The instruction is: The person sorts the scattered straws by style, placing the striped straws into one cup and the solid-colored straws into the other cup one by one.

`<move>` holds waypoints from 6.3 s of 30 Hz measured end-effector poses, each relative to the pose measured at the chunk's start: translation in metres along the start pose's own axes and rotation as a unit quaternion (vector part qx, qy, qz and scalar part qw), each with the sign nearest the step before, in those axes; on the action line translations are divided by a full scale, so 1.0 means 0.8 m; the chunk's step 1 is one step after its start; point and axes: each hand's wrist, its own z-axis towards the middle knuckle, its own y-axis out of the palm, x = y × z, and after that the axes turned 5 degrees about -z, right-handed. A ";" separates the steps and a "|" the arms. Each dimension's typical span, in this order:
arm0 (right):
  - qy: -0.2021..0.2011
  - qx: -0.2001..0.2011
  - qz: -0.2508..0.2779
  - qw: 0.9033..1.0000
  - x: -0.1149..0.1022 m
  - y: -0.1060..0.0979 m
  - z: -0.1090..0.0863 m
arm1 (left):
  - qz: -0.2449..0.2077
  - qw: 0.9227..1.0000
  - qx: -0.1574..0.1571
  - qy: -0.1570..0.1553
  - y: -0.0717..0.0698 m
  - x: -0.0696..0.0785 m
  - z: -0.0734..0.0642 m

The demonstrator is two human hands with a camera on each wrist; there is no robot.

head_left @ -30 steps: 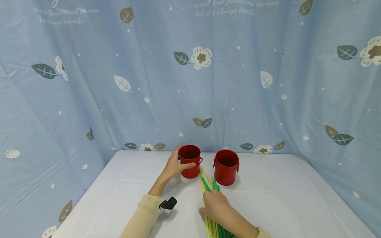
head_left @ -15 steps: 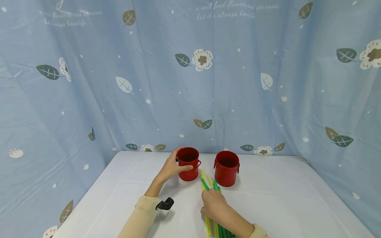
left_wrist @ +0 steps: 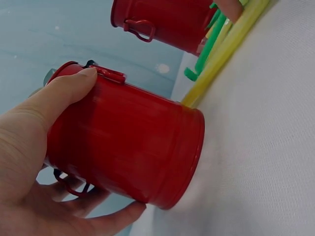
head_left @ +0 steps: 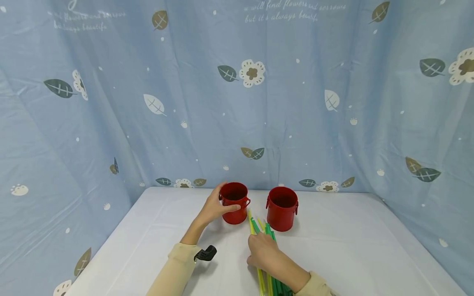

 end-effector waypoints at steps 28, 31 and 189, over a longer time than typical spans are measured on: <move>-0.077 -0.028 0.295 0.952 0.064 -0.031 0.005 | -0.009 1.000 -0.005 -0.006 0.001 0.003 -0.005; -0.085 -0.019 0.308 0.947 0.071 -0.034 0.007 | -0.006 1.000 -0.004 -0.004 0.001 0.001 -0.004; -0.171 0.315 0.311 0.880 0.028 -0.088 0.093 | -0.020 1.000 0.005 0.007 0.001 -0.001 -0.008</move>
